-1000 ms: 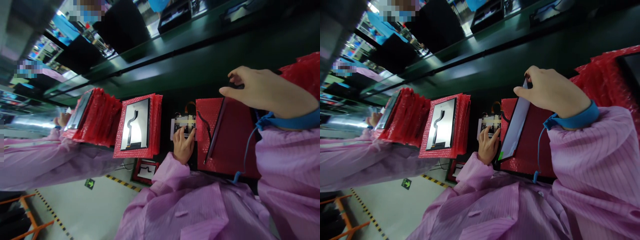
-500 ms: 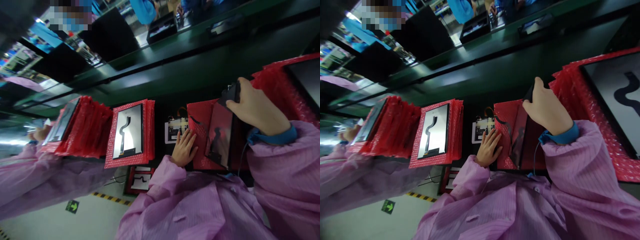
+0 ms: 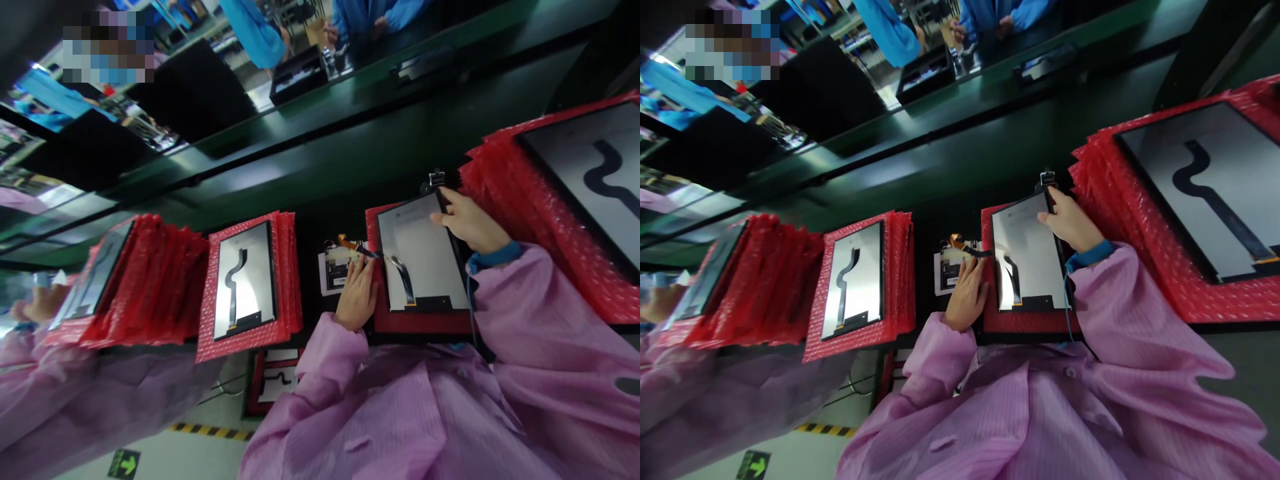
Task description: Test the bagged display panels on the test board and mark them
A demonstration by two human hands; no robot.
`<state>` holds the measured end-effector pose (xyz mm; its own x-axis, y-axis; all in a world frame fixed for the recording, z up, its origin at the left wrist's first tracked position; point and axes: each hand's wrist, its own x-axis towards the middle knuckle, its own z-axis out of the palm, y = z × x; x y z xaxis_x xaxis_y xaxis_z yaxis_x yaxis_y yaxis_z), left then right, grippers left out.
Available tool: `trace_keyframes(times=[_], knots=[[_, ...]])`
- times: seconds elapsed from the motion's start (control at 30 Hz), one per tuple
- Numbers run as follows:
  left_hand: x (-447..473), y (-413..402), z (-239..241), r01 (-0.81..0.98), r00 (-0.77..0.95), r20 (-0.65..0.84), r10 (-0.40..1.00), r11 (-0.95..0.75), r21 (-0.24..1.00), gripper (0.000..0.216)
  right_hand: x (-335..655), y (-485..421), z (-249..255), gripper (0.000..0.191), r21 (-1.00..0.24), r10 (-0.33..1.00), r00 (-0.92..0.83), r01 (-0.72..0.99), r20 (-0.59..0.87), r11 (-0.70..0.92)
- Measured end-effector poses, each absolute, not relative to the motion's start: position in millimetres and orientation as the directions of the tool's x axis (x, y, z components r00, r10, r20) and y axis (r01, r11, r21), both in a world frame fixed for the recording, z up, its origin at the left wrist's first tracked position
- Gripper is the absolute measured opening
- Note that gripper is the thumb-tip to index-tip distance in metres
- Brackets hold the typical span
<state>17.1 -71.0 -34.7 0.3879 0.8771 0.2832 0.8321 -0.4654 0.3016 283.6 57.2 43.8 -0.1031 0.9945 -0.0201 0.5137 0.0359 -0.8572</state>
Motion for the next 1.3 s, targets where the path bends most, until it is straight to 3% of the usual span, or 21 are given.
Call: trace_keyframes(times=[0.1,0.17,0.23,0.33,0.4,0.5,0.63,0.8,1.07,1.3], knots=[[17,-71,-26,0.815,0.428,0.358,0.83,-0.525,0.244,0.048,284,56,41,0.037,-0.689,0.999,-0.026,0.724,-0.046,-0.013],[14,-69,-15,0.778,0.463,0.477,0.747,-0.601,0.186,0.035,281,51,46,0.033,-0.528,0.995,-0.025,0.846,0.1,0.074],[9,-62,-2,0.739,0.47,0.587,0.66,-0.657,0.147,0.023,269,44,52,0.032,-0.461,0.963,-0.152,0.854,0.223,0.242],[3,-43,15,0.786,0.365,0.703,0.611,-0.606,0.119,0.019,240,37,56,0.029,-0.583,0.872,-0.445,0.661,0.201,0.472],[1,-25,20,0.838,0.295,0.726,0.622,-0.533,0.116,0.023,219,34,53,0.028,-0.726,0.805,-0.582,0.507,0.109,0.465],[0,-2,20,0.852,0.313,0.649,0.693,-0.507,0.131,0.031,201,32,43,0.024,-0.827,0.787,-0.616,0.423,0.037,0.37],[-4,10,12,0.814,0.403,0.496,0.769,-0.549,0.191,0.035,199,28,30,0.019,-0.855,0.812,-0.583,0.406,0.029,0.323],[-5,8,7,0.696,0.53,0.464,0.71,-0.676,0.24,0.028,194,21,25,0.012,-0.846,0.84,-0.539,0.421,0.057,0.328],[-2,9,4,0.703,0.524,0.371,0.767,-0.635,0.321,0.027,188,18,22,0.011,-0.803,0.835,-0.543,0.455,0.091,0.384],[0,8,1,0.711,0.51,0.386,0.769,-0.629,0.314,0.029,193,21,21,0.014,-0.776,0.801,-0.595,0.477,0.061,0.414]])
